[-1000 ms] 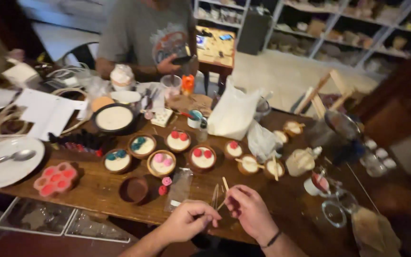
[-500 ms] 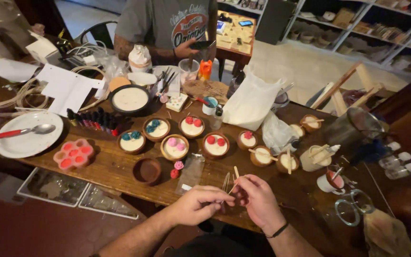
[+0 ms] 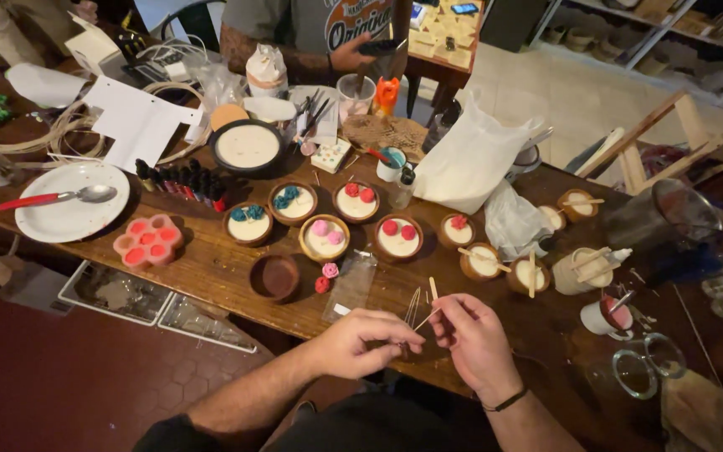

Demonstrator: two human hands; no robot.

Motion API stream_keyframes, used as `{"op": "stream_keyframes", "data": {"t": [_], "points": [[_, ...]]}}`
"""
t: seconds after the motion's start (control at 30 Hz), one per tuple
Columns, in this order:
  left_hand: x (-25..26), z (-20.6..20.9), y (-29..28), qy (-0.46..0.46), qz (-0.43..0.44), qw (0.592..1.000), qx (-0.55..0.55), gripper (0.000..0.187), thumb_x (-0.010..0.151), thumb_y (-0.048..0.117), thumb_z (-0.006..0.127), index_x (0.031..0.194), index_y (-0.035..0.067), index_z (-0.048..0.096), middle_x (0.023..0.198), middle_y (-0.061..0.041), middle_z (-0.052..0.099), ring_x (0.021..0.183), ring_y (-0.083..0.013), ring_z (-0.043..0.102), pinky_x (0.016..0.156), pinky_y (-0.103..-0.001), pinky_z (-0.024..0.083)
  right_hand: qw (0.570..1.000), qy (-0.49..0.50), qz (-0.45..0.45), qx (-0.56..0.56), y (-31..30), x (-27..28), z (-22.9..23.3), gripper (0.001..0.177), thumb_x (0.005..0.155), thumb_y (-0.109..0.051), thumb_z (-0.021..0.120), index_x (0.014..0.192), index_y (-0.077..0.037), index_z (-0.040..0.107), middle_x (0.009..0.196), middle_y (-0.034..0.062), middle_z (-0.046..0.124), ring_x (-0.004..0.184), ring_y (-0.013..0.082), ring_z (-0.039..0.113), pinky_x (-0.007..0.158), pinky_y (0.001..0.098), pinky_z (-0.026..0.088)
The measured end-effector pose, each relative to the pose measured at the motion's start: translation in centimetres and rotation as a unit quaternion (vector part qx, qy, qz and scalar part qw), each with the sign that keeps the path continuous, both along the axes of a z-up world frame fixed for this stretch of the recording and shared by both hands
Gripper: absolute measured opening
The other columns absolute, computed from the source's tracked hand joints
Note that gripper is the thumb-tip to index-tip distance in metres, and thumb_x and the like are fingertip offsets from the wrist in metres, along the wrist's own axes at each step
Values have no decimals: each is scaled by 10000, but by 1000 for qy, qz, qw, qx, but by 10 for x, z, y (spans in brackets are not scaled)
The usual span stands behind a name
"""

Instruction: Preparing candle wicks by crimping tabs and adding decorative elements to candle containers

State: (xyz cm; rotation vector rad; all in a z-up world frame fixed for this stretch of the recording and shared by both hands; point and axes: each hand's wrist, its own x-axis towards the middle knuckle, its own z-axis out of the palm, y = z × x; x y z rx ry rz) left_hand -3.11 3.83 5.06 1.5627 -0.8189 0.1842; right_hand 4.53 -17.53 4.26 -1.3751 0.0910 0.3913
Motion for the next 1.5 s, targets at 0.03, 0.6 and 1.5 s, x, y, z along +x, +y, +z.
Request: {"op": "stream_keyframes", "data": {"t": [0.03,0.6,1.5], "points": [[0,1,0,-11,7,1000,10,250,1043,80,534,1260,38,652,1102,-122,738,952,-237,735,854,-326,607,1000,-3,-2,-6,0,0,0,143,949,-78,648,858,22,695,678,146,639,549,187,536,463,282,355],[36,-10,4,-78,-22,995,-60,326,998,154,612,1263,-27,668,1200,-257,707,1009,-454,721,801,-528,605,977,-144,99,-118,-29,13,33,279,1022,-87,507,1126,79,707,803,185,698,655,217,673,531,264,547],[59,-6,-6,-130,69,989,32,348,1024,182,568,1311,15,672,1220,-188,727,993,-385,755,821,-480,620,795,-384,345,-319,-72,3,42,414,965,-165,474,1322,17,579,1214,227,647,1117,425,640,952,499,527]]}}
